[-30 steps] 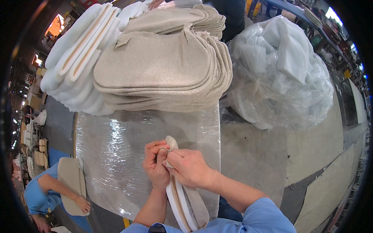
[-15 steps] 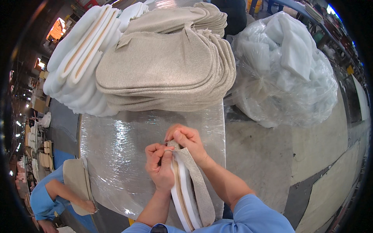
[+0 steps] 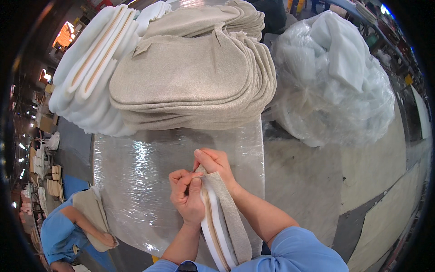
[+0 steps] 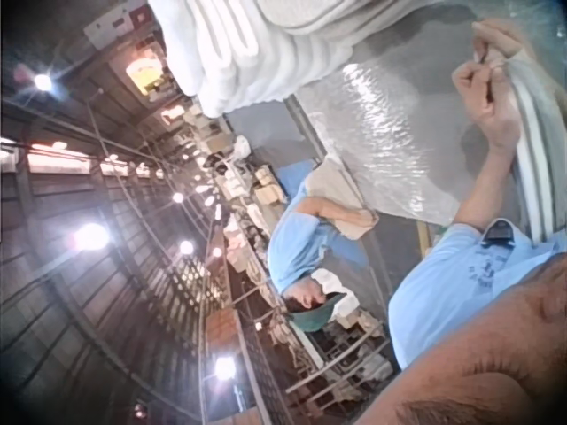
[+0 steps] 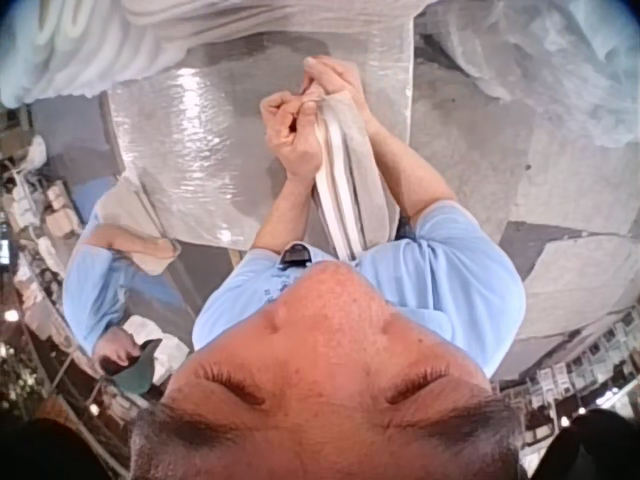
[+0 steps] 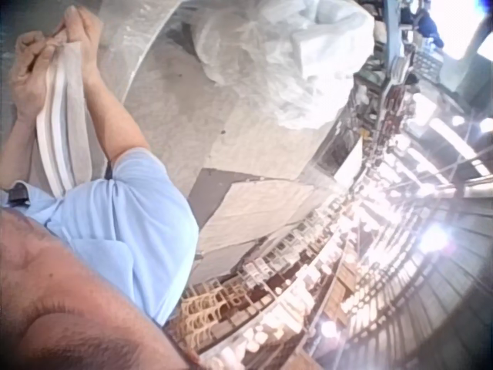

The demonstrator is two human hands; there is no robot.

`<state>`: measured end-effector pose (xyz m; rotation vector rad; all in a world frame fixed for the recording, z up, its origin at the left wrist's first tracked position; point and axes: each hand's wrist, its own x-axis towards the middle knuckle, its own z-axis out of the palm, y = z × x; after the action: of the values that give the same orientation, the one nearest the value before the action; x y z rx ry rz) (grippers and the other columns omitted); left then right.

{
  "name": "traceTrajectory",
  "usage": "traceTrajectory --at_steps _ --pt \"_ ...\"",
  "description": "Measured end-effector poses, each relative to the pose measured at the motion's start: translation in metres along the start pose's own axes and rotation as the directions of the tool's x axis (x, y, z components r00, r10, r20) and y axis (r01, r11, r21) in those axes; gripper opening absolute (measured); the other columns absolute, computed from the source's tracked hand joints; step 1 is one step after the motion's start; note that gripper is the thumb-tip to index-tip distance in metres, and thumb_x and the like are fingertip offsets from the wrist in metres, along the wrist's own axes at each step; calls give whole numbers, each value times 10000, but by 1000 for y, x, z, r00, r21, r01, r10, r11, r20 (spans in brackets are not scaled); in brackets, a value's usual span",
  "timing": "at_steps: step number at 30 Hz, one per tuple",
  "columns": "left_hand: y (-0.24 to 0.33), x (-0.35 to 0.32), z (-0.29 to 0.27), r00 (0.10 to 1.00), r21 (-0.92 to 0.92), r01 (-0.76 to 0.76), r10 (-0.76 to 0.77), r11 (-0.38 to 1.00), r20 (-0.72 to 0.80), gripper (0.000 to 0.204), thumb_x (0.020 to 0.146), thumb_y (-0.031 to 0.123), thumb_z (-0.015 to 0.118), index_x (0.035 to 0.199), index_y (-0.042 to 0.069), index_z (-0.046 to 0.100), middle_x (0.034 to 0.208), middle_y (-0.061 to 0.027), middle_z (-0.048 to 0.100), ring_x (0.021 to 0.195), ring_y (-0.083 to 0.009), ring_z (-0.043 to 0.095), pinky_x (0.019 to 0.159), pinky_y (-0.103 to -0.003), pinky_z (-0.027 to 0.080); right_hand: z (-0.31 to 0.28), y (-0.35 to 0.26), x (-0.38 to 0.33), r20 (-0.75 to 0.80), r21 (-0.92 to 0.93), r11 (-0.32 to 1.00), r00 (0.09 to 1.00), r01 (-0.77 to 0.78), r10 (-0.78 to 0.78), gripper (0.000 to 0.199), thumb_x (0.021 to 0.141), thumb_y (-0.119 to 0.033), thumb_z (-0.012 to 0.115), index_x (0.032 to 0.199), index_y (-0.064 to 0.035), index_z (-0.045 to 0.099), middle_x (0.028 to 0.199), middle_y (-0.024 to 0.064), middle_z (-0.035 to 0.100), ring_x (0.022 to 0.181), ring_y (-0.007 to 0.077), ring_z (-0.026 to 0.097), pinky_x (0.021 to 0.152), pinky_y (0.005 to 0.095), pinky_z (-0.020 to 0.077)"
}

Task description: The person inserts white foam pads into beige fabric covers, aligns edges, and stacks the finished cushions on a table. The person handles the foam and covers by hand and places completed units into a growing stack.

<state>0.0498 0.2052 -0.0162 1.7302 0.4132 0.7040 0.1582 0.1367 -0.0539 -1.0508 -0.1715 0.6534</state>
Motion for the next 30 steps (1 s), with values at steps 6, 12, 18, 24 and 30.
traceTrajectory --at_steps 6,12,18,24,30 --pt "9 4 -10 999 -14 37 -37 999 -40 130 994 9 709 1103 30 777 1179 -94 613 1008 -178 601 868 -299 496 16 -9 6 40 -81 994 997 -67 70 427 1058 -303 638 733 -25 641 669 -27 542 668 66 481 602 282 394" --pt "15 9 -30 998 182 -49 39 982 56 200 973 -35 687 1147 38 754 1129 -106 661 997 -212 646 875 -334 528 24 -13 5 32 -16 998 998 -57 58 400 1098 -291 580 828 -21 698 745 -17 610 714 69 525 647 276 434" --pt "22 11 -42 980 196 -182 162 964 116 204 986 -36 671 1164 25 751 1225 -92 618 1045 -186 604 934 -292 480 17 13 4 194 -41 995 978 92 -83 441 1147 -317 504 928 -10 735 842 14 675 807 84 583 724 280 483" --pt "30 18 -63 969 139 -105 70 985 237 250 960 -74 659 1142 46 781 1349 -126 539 1156 -226 590 988 -332 487 20 15 8 304 -145 988 953 55 -8 540 1165 -400 453 974 2 759 883 44 712 852 124 623 779 301 511" --pt "18 14 -80 969 -226 10 47 974 243 252 1041 80 601 1249 7 723 1307 -146 581 1162 -247 603 1047 -370 474 23 -10 60 487 -170 982 873 87 7 881 1124 -692 194 1154 -11 753 1024 110 747 1026 202 666 979 384 508"
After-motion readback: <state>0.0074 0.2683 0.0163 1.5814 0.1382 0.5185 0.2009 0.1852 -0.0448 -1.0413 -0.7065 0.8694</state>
